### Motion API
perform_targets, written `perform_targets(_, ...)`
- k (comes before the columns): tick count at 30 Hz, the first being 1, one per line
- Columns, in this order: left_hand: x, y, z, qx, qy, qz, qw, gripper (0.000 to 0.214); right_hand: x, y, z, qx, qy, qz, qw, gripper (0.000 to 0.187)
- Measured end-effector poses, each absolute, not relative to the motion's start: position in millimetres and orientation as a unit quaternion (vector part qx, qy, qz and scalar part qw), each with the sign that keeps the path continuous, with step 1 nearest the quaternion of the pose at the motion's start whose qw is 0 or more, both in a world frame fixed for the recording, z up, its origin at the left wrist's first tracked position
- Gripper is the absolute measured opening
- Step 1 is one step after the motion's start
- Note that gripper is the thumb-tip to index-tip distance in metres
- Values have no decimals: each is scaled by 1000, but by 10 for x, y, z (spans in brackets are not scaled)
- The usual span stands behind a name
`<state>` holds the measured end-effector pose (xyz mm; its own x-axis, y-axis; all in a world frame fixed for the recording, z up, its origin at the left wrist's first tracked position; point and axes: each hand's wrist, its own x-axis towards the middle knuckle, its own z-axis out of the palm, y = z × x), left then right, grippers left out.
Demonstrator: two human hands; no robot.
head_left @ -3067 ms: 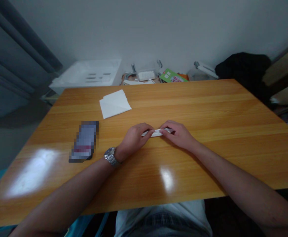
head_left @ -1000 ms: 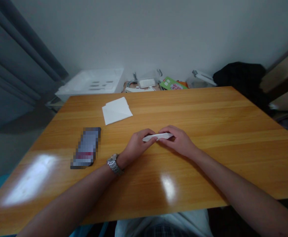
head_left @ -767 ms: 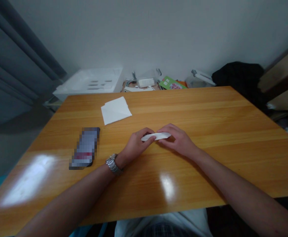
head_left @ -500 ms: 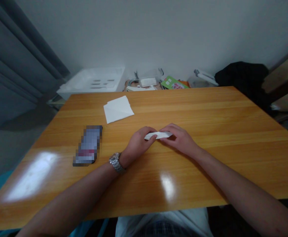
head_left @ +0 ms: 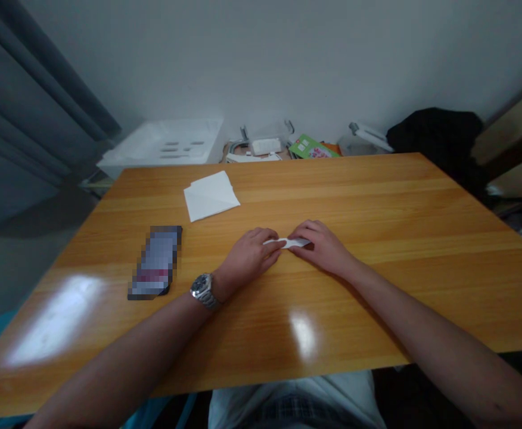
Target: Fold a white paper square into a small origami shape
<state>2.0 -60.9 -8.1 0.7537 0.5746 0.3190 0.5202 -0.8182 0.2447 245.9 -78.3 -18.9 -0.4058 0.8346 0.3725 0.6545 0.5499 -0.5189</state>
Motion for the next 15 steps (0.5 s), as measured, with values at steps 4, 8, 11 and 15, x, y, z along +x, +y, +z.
perform_targets(4, 18, -611, -63, 937, 288, 186, 73, 30, 2477, -784, -176, -442, -828, 155, 309, 14)
perform_targets(8, 8, -599, -68, 937, 290, 180, 74, 29, 2501, -776, -174, -417, -839, 161, 309, 11)
perform_targets(11, 6, -587, -81, 935, 292, 183, 79, 28, 2502, -773, -171, -407, -845, 160, 309, 10)
perform_targets(15, 12, -575, -72, 930, 296, 196, 98, 25, 2494, -778, -160, -408, -845, 160, 308, 10)
